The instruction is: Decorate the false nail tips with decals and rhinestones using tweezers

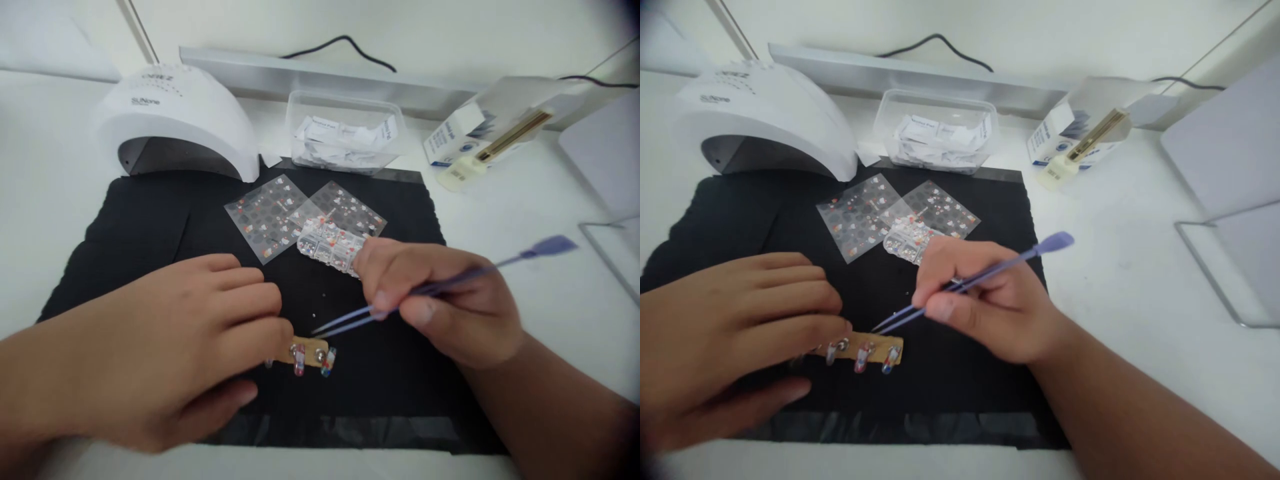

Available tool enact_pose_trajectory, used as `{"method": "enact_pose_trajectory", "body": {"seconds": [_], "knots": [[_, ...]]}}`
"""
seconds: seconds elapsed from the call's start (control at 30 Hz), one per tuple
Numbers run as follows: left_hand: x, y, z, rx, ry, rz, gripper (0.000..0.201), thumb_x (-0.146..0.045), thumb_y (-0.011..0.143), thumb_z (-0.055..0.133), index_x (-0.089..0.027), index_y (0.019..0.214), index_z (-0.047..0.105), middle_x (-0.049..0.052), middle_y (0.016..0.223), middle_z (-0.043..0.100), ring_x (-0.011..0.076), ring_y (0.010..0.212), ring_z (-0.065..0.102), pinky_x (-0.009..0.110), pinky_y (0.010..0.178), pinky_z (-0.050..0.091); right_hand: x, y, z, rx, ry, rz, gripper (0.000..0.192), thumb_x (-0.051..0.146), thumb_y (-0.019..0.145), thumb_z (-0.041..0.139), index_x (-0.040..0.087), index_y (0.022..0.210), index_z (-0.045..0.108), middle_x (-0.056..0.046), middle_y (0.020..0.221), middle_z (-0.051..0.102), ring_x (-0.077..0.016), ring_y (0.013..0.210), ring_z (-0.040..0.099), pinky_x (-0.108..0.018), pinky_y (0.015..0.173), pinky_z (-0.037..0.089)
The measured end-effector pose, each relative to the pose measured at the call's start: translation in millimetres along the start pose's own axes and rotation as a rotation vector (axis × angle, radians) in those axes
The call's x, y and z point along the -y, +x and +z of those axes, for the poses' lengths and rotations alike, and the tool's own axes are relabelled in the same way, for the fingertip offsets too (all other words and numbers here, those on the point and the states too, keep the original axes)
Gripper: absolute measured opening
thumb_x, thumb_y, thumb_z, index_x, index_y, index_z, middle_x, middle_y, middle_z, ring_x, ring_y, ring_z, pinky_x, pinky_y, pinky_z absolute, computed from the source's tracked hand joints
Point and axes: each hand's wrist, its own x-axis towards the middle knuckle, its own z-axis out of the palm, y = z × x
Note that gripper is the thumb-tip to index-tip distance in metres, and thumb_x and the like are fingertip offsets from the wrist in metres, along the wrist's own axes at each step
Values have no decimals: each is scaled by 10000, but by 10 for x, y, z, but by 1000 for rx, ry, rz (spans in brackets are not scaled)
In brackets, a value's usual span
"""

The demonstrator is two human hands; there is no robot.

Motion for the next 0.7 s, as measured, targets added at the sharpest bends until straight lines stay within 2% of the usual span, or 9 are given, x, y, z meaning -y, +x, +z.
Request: {"method": "enact_pose_trajectory", "body": {"seconds": [0.1,0.17,0.33,0.47,0.7], "knots": [[-12,13,12,72,61,-58,195,-267,807,652,-217,991,611,54,969,666,237,833,622,407,774,462,-74,-12,-74,-100,-83,-23,205,362,944,636,188,853,694,-4,674,596,-151,648,560,-309,615,443],[-27,33,31,148,89,-125,147,-250,763,671,-208,886,602,39,889,656,241,801,625,406,750,461,-102,11,-123,-108,-139,-58,220,346,966,599,176,846,672,1,684,584,-136,621,546,-277,581,428],[-40,63,30,201,130,-176,84,-146,753,600,-206,810,589,32,825,660,236,742,628,400,713,458,-53,67,-148,17,-271,-132,196,302,957,597,168,846,687,-19,695,623,-155,668,563,-304,639,452],[-25,33,-30,223,63,-181,107,-125,743,602,-212,804,593,23,815,651,235,721,619,402,705,455,9,67,-85,128,-282,-113,180,271,955,586,171,835,676,-35,705,658,-171,706,571,-342,703,467],[39,-4,5,220,5,-128,112,-135,747,635,-230,772,581,2,792,648,220,726,602,378,690,429,-27,103,-76,167,-258,-89,184,253,961,566,172,822,656,-29,689,632,-166,686,544,-333,678,456]]}}
